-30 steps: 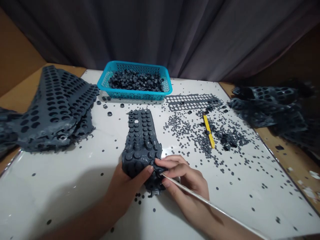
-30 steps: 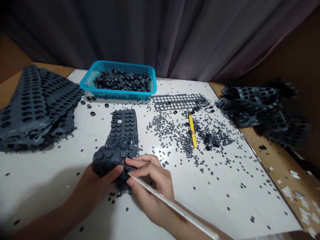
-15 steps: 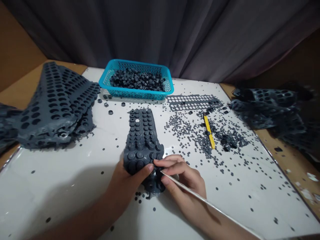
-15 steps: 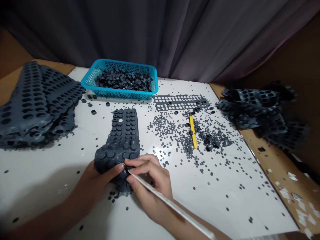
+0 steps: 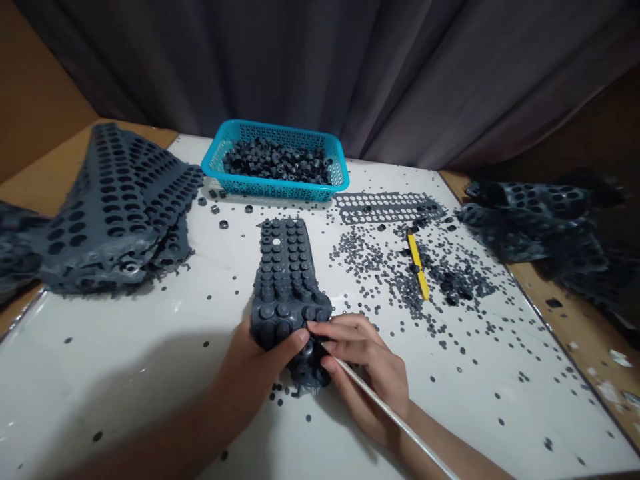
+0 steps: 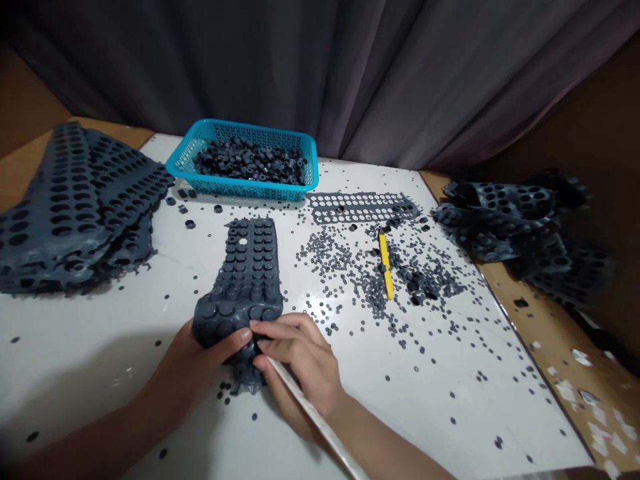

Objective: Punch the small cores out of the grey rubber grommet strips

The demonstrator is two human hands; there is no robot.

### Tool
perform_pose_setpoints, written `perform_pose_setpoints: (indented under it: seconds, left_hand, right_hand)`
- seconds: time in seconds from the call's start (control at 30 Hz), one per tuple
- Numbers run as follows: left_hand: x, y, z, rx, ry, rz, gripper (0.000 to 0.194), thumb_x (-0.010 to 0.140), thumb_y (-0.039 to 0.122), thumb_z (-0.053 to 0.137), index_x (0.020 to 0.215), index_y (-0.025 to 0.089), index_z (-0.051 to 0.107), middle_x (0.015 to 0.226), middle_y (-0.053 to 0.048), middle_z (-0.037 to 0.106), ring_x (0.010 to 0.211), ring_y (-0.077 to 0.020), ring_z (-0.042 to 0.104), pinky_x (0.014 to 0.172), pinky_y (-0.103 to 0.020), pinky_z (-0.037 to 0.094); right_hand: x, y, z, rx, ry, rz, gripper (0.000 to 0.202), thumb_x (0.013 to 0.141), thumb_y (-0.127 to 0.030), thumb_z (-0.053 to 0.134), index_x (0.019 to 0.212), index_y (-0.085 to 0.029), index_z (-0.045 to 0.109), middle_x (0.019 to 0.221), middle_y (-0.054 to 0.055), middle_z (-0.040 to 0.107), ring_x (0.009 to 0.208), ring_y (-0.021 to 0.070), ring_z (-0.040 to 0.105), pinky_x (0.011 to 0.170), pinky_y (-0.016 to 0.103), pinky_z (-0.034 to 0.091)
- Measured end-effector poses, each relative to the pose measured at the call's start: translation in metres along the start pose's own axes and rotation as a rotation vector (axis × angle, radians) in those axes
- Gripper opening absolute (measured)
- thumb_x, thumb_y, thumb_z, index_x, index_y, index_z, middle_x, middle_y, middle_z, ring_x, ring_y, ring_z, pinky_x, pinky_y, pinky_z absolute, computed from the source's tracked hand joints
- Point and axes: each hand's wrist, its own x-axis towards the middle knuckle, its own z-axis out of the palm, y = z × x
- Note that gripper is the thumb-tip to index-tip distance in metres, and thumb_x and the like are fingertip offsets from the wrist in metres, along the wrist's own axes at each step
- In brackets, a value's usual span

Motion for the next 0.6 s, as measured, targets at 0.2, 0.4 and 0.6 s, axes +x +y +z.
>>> perform_pose_setpoints:
  seconds: [0.2, 0.4, 0.6]
  left_hand:
    - [-0.003, 0.004, 0.001, -0.016, 0.014, 0.001, 0.039, 0.070, 0.035, 0.077, 0.100, 0.013, 0.066, 0.092, -0.009, 0.073, 0.085, -0.0252, 0.069, 0.073, -0.027, 0.055]
    - [-0.004, 0.004, 0.000, -0.009, 0.023, 0.004, 0.045, 0.069, 0.035, 0.078, 0.107, 0.014, 0.065, 0.091, -0.008, 0.073, 0.085, -0.0254, 0.068, 0.072, -0.028, 0.055]
    - [-0.008, 0.007, 0.003, -0.048, 0.053, -0.033, 0.055, 0.064, 0.034, 0.080, 0.113, 0.013, 0.062, 0.098, -0.011, 0.072, 0.089, -0.0283, 0.068, 0.077, -0.033, 0.054]
  right_hand:
    - [-0.002, 0.003, 0.000, -0.042, -0.020, -0.065, 0.019, 0.084, -0.012, 0.058, 0.099, -0.023, 0.058, 0.108, 0.011, 0.071, 0.090, 0.0234, 0.065, 0.071, 0.040, 0.056]
    - [-0.005, 0.009, 0.002, -0.054, -0.033, -0.108, 0.019, 0.087, -0.015, 0.057, 0.104, -0.024, 0.057, 0.110, 0.012, 0.070, 0.093, 0.0226, 0.066, 0.076, 0.040, 0.056]
    - [-0.008, 0.017, 0.003, -0.130, 0.036, -0.121, 0.017, 0.088, -0.014, 0.056, 0.102, -0.023, 0.055, 0.111, 0.012, 0.068, 0.086, 0.0206, 0.067, 0.068, 0.035, 0.057]
